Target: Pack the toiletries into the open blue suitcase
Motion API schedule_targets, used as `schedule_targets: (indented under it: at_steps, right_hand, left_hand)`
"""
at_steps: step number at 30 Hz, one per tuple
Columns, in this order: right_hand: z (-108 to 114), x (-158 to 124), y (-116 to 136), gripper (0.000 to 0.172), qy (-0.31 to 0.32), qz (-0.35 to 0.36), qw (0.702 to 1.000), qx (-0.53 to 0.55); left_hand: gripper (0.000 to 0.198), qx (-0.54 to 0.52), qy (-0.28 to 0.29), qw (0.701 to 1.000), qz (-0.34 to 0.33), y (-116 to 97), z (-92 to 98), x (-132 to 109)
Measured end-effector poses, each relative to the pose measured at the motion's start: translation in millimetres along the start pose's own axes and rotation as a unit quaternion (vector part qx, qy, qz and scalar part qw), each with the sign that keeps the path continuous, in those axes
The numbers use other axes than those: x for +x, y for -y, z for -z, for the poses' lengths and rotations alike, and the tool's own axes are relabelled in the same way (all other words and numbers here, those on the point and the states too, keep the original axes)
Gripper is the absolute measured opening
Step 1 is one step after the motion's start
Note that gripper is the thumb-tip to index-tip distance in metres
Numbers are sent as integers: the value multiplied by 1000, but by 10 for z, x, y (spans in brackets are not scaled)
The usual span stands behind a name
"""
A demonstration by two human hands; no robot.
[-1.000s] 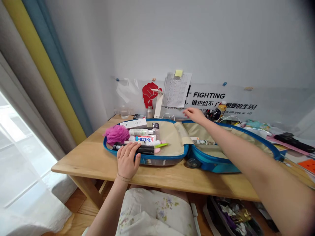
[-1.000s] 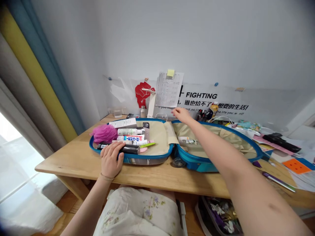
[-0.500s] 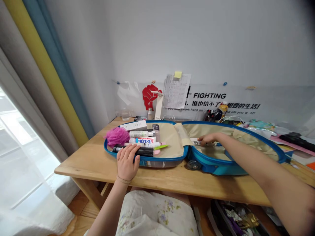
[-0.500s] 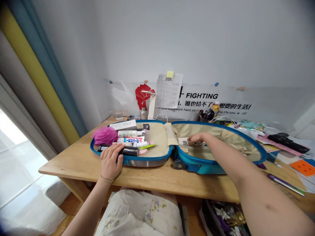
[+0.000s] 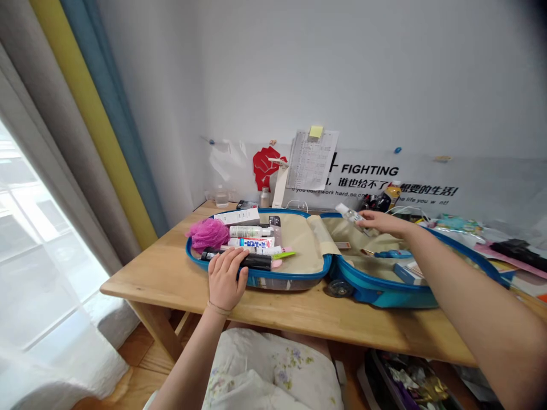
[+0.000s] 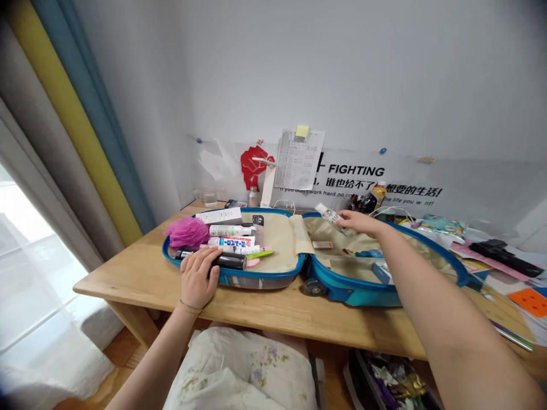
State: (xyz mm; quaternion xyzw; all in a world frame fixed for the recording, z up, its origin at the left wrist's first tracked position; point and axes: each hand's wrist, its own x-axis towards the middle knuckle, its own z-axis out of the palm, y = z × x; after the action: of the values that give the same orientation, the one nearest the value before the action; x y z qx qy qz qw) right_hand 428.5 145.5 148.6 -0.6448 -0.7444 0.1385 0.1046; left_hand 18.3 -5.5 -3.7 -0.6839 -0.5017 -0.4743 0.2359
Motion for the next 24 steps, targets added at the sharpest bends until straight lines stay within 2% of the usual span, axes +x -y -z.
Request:
schedule_targets:
  at_steps: [2,4,9,12,16,24]
  right_hand:
    - [-10,-7,315,56,-2,53,998,16]
    - [-145,-7,731,53,-5,149,989,5]
    - [-840,10,1790,45,19,247,969,-24]
    - [-1216,48,2185,45,15,265,963,-46]
    - [-1447,97,2373,44,7,278,959,-60]
    - [-1504,42,2325,41,-22,290,956,-29]
  left_hand:
    - [36,3,-6,1000,-4,0,0,2]
    - [35,5,-10,1000,-9,1,4,5]
    - [36,4,-5,1000,-7,12,8,1]
    - [37,4,0,1000,-9,27,4,-7]
    - [37,9,-4,1000,-13,30,0,-8]
    - [35,11,-12,1000,-21,19,-2,6]
